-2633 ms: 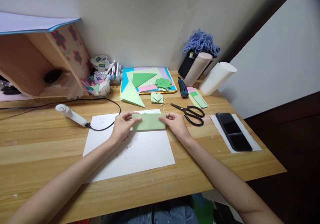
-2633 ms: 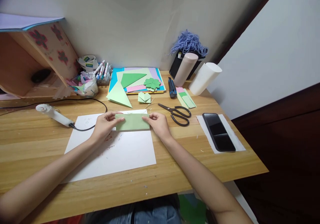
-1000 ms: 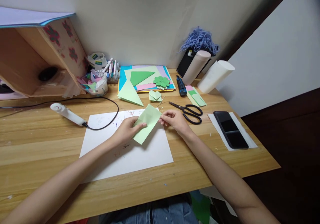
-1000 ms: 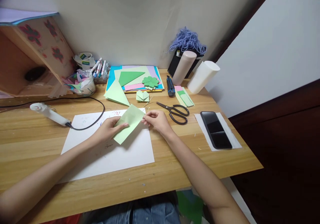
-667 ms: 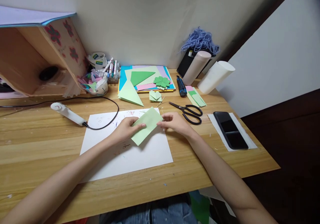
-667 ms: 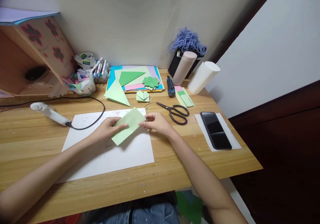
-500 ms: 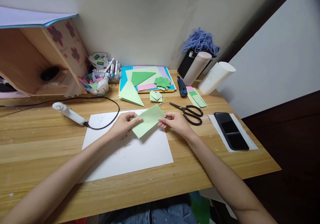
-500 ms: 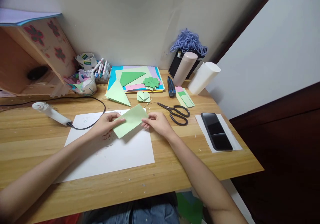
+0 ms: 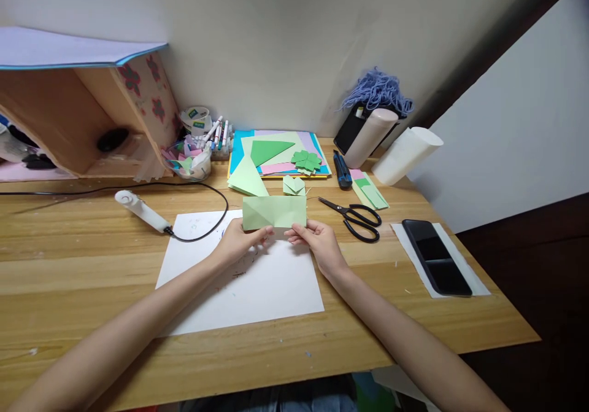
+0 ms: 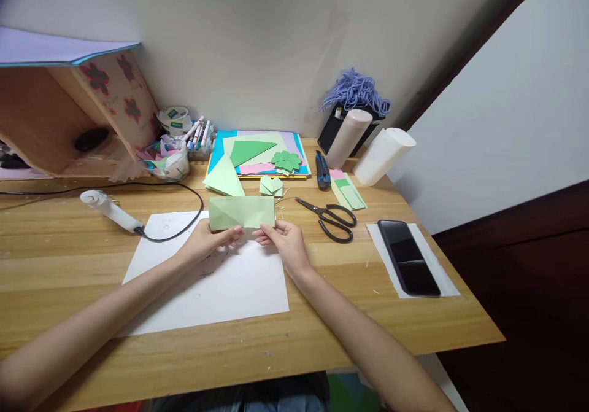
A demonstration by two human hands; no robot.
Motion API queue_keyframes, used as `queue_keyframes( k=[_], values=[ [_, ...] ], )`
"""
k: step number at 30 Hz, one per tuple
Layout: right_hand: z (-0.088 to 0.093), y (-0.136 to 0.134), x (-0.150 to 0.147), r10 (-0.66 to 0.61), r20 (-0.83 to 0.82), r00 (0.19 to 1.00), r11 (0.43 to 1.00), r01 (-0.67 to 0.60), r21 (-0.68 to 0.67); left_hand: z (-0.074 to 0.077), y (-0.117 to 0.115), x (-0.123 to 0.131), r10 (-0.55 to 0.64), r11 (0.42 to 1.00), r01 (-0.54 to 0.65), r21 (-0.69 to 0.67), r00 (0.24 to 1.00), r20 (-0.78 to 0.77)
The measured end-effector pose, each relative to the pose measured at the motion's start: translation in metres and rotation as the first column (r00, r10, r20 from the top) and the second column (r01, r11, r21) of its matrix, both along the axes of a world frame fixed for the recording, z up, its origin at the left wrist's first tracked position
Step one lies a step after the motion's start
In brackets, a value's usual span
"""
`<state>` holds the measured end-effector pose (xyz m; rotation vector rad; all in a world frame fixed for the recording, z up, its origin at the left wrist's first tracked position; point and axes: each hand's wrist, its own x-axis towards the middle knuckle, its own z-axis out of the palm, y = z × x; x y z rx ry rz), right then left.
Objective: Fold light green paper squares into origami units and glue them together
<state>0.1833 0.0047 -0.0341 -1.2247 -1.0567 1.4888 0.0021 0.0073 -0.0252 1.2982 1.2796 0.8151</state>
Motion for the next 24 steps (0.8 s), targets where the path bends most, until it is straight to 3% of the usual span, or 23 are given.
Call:
queue_keyframes(
  k=[7,13,16,21,24],
  values=[
    [0.002,0.003,0.002,0.115,0.046,0.992,0.993,-0.115,-0.022,0.001,0.001,-0.005,0.022,0.996,-0.021,0.085,1.000,-0.017],
    [0.004,0.007,0.010,0.124,0.128,0.984,0.992,-0.127,0.010,-0.002,0.007,-0.011,0.023,0.997,-0.016,0.080,0.996,-0.090],
    [0.003,0.011,0.017,0.102,0.149,0.984,0.995,-0.104,0.008,-0.007,0.015,-0.019,0.078,0.995,-0.073,0.075,0.994,-0.074],
    [0.004,0.017,0.027,0.000,0.194,0.981,0.998,-0.013,0.064,-0.008,0.027,-0.030,0.279,0.960,-0.279,0.008,0.960,0.023],
    [0.003,0.015,0.025,-0.093,0.254,0.963,0.977,0.040,0.208,-0.002,0.026,-0.026,0.225,0.974,-0.219,-0.060,0.968,0.113]
  ],
)
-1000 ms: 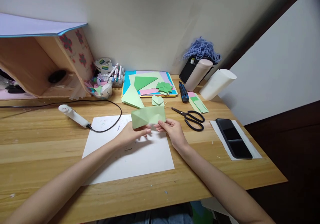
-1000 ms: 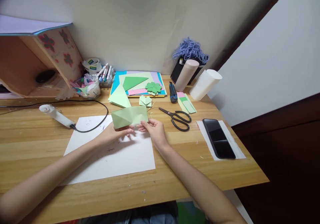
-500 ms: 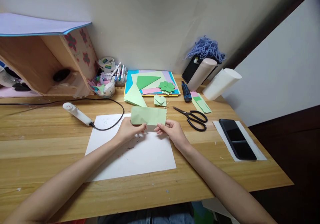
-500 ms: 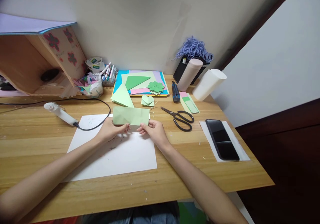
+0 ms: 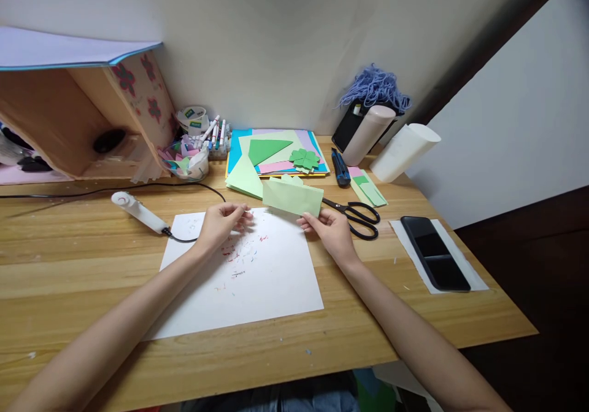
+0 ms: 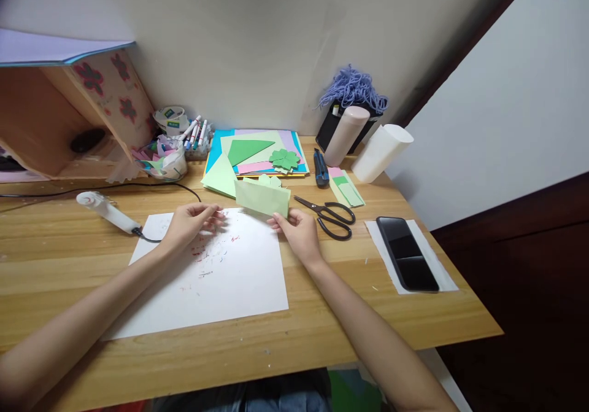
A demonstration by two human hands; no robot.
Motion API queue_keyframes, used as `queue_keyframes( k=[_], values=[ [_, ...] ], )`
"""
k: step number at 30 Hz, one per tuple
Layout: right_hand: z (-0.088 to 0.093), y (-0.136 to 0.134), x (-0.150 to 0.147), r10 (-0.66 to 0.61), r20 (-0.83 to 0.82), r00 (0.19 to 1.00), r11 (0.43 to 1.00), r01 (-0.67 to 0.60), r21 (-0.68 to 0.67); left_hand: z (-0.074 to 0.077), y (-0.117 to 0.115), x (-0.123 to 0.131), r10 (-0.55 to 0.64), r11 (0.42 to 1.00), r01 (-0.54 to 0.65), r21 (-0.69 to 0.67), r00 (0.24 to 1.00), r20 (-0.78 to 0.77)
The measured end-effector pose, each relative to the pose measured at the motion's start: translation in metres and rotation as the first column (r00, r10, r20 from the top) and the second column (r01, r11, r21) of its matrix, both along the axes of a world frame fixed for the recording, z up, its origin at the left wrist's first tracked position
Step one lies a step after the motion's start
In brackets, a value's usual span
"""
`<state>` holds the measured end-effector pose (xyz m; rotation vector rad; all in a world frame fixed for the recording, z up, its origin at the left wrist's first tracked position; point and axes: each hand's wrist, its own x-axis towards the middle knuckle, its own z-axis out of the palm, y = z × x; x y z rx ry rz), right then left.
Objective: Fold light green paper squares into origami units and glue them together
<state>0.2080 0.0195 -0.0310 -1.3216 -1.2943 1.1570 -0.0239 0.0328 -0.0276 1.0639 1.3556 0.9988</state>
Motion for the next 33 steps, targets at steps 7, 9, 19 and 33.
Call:
queue_keyframes(
  k=[7,9,19,33],
  values=[
    [-0.003,-0.015,-0.011,0.152,0.353,0.923,0.899,-0.277,0.339,0.008,-0.023,0.026,-0.331,0.914,0.404,-0.025,0.780,0.531],
    [-0.003,-0.017,-0.013,0.235,0.369,0.899,0.889,-0.352,0.293,0.007,-0.027,0.027,-0.320,0.919,0.394,-0.031,0.787,0.527],
    [-0.001,-0.024,-0.025,0.388,0.338,0.858,0.898,-0.434,0.072,0.002,-0.036,0.034,-0.394,0.894,0.448,-0.001,0.787,0.474],
    [0.004,-0.037,-0.033,0.431,0.278,0.859,0.893,-0.450,0.008,0.006,-0.042,0.034,-0.427,0.877,0.436,0.202,0.900,-0.090]
  ],
)
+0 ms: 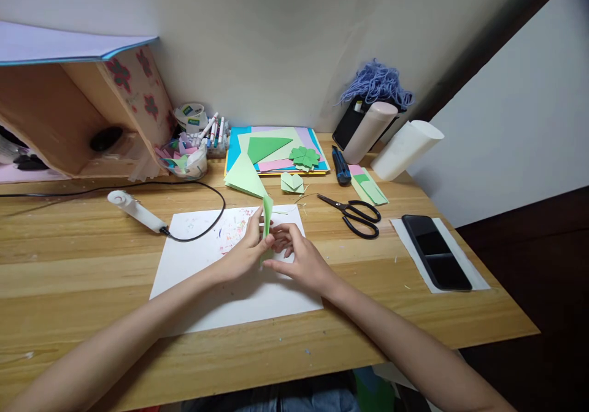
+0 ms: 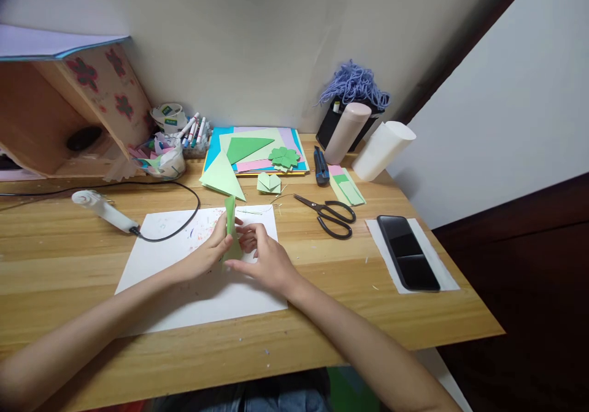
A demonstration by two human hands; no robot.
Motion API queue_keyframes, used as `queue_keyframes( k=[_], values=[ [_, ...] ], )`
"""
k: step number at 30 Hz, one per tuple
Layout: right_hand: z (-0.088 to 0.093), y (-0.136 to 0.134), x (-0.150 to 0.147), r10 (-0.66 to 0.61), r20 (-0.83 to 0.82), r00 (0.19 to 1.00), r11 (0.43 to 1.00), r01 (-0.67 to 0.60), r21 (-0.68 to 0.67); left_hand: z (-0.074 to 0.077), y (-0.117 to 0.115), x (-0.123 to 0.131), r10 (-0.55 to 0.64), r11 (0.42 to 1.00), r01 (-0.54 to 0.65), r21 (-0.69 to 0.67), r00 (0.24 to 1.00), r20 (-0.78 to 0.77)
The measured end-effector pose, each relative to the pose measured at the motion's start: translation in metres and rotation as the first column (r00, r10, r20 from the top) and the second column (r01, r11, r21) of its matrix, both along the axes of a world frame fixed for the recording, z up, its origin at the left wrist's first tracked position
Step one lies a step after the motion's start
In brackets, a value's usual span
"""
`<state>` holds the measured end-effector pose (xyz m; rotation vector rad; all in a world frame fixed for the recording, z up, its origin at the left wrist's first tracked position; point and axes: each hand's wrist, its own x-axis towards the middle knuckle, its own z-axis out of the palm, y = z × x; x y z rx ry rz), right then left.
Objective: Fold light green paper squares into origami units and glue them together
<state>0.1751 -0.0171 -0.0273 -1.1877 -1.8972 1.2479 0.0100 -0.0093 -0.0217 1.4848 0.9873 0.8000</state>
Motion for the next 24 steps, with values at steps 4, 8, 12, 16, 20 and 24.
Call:
queue_keyframes(
  k=[4,8,12,16,20,24],
  values=[
    [0.000,0.000,0.001,0.010,-0.041,0.999,1.000,-0.010,-0.014,-0.001,0.000,0.000,-0.037,0.998,0.038,-0.048,0.999,0.011],
    [0.006,0.002,0.004,0.029,-0.081,0.996,0.999,-0.032,-0.032,0.003,0.001,-0.001,-0.010,1.000,0.009,-0.027,0.998,-0.061],
    [0.007,0.005,0.006,-0.051,-0.203,0.978,0.996,0.035,-0.084,0.009,0.000,0.001,0.036,0.998,-0.024,0.065,0.984,-0.176],
    [0.003,0.012,0.007,-0.146,-0.290,0.946,0.976,0.091,-0.197,0.014,-0.004,0.003,0.021,0.996,0.000,0.088,0.972,-0.234],
    [0.002,0.021,0.013,-0.229,-0.292,0.929,0.956,0.158,-0.246,0.016,-0.001,0.002,0.021,0.998,-0.026,-0.061,0.996,-0.084],
    [-0.002,0.033,0.026,-0.282,-0.311,0.908,0.954,0.231,-0.191,0.008,0.010,-0.005,0.157,0.920,-0.097,-0.381,0.979,0.129]
  ],
)
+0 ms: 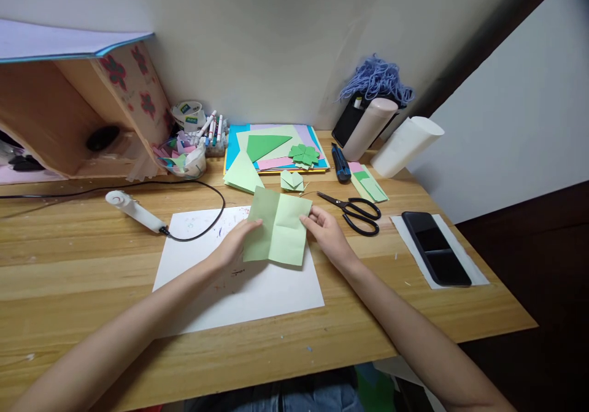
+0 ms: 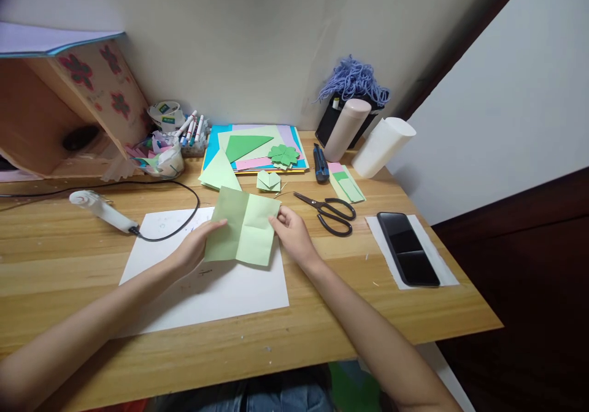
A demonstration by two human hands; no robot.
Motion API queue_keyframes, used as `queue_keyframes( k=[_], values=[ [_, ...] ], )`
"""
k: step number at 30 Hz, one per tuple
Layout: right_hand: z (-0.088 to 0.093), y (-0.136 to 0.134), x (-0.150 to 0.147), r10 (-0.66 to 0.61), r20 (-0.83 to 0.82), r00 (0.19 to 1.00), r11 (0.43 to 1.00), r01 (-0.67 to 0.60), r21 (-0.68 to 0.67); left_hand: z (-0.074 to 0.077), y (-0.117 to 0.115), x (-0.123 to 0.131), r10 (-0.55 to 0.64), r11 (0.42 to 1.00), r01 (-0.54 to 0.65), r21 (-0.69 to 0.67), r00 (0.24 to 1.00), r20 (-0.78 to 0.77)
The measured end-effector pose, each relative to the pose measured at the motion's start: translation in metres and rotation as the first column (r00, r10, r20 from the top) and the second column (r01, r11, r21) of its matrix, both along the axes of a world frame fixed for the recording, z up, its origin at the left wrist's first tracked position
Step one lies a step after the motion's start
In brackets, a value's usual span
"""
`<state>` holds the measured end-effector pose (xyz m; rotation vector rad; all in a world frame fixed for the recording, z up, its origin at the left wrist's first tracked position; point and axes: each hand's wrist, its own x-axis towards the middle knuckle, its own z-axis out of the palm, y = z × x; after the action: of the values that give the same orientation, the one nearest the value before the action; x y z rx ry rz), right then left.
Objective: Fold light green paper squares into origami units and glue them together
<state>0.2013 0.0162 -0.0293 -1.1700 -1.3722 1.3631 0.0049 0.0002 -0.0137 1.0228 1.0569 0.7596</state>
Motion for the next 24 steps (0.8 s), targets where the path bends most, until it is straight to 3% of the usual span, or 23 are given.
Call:
queue_keyframes(
  k=[2,4,6,8,11,13,14,17,19,21,24],
  values=[
    [-0.007,0.007,0.007,-0.013,-0.009,1.000,1.000,0.013,0.002,-0.006,0.004,-0.003,0.018,0.999,-0.017,0.040,0.999,-0.032],
    [-0.015,0.012,0.012,0.001,0.014,1.000,1.000,0.000,-0.016,-0.011,0.005,-0.004,0.095,0.963,-0.045,0.265,0.979,-0.180],
    [-0.024,0.016,0.015,0.011,0.080,0.997,1.000,-0.010,-0.011,-0.013,0.002,-0.004,0.253,0.835,-0.011,0.550,0.895,-0.367],
    [-0.028,0.017,0.015,0.006,0.182,0.983,1.000,-0.010,0.022,-0.013,-0.003,-0.002,0.282,0.688,0.197,0.699,0.814,-0.507],
    [-0.019,0.015,0.016,-0.062,0.343,0.937,0.988,0.010,0.152,-0.012,-0.012,0.002,0.092,0.551,0.530,0.644,0.729,-0.678],
    [-0.004,0.012,0.019,-0.129,0.439,0.889,0.950,-0.016,0.311,-0.013,-0.016,0.005,0.053,0.540,0.598,0.592,0.678,-0.733],
    [0.004,0.011,0.021,-0.120,0.497,0.859,0.920,-0.093,0.381,-0.014,-0.017,0.006,0.062,0.546,0.605,0.579,0.660,-0.749],
    [0.025,0.010,0.030,0.166,0.633,0.757,0.796,-0.481,0.367,-0.017,-0.017,0.006,0.102,0.538,0.615,0.577,0.631,-0.769],
    [0.029,0.011,0.035,0.285,0.652,0.702,0.728,-0.601,0.329,-0.018,-0.015,0.005,0.112,0.517,0.633,0.576,0.617,-0.779],
    [0.026,0.013,0.038,0.326,0.653,0.684,0.704,-0.637,0.315,-0.019,-0.013,0.003,0.110,0.506,0.647,0.570,0.608,-0.787],
    [0.018,0.015,0.038,0.334,0.643,0.689,0.734,-0.618,0.281,-0.020,-0.010,-0.001,0.096,0.526,0.625,0.577,0.631,-0.770]
  ],
)
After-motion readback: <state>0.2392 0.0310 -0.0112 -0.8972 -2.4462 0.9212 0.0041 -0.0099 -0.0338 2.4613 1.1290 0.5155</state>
